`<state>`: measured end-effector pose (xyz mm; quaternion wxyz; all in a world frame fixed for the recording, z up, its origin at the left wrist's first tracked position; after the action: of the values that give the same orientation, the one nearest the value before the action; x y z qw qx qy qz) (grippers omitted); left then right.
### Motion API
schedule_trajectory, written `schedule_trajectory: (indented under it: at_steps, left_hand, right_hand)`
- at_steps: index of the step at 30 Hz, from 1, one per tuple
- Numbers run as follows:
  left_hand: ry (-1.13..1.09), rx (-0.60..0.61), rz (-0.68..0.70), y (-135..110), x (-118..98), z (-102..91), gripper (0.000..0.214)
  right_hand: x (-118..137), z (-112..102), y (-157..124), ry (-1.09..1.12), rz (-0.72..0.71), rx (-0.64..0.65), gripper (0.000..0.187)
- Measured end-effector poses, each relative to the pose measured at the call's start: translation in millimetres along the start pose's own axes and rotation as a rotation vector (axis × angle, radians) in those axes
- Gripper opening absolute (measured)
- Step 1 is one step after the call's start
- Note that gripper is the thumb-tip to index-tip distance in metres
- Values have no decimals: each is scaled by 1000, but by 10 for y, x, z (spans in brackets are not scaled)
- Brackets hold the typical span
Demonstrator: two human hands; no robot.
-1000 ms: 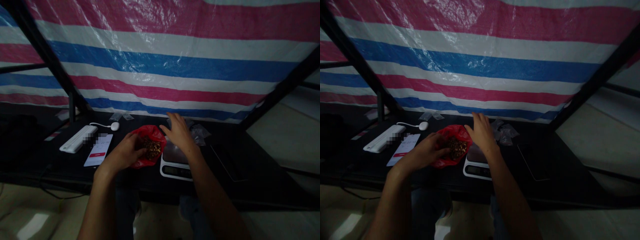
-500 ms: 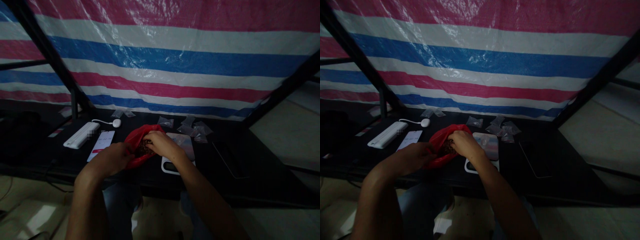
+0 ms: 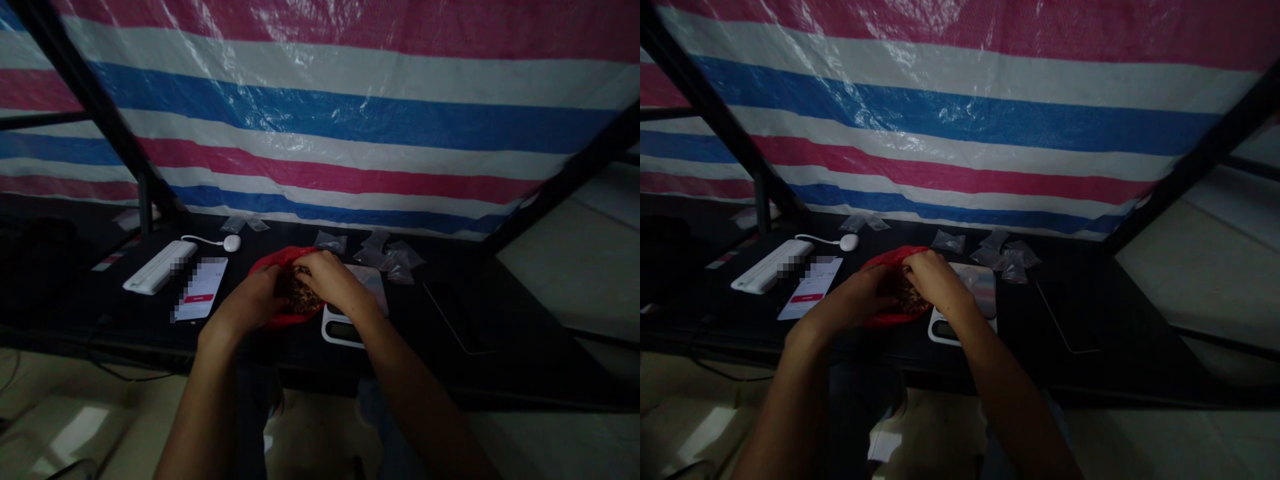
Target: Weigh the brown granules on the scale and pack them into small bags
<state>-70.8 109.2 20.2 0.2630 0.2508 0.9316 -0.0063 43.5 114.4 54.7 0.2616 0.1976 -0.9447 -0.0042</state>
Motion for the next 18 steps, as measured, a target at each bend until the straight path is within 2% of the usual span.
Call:
schedule_trajectory:
  at_steps: [6,8,13,18]
  left_hand:
    - [-30,-66,53,-66,-53,-184,40]
    - [-53,-65,62,-77,-92,-189,41]
    - [-110,-42,74,-43,-164,-113,39]
    - [-119,-48,88,-22,-224,-94,36]
  right_hand:
    - [-11,96,9,56,9,63,19]
    - [-5,61,5,65,-8,51,19]
    - [-119,-302,-93,72,-11,-19,20]
    - [-403,-703,-289,34,118,-69,21]
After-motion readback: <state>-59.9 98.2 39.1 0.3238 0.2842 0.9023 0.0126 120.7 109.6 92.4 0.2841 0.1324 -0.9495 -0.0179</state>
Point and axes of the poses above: each hand's wrist, its own y-axis towards the middle knuckle, its own z-axis out of the palm, x = y × z, the point moved 9 cm from there along y, towards the middle knuckle, and after that the axes turned 11 degrees about z, right-handed, at the moved point
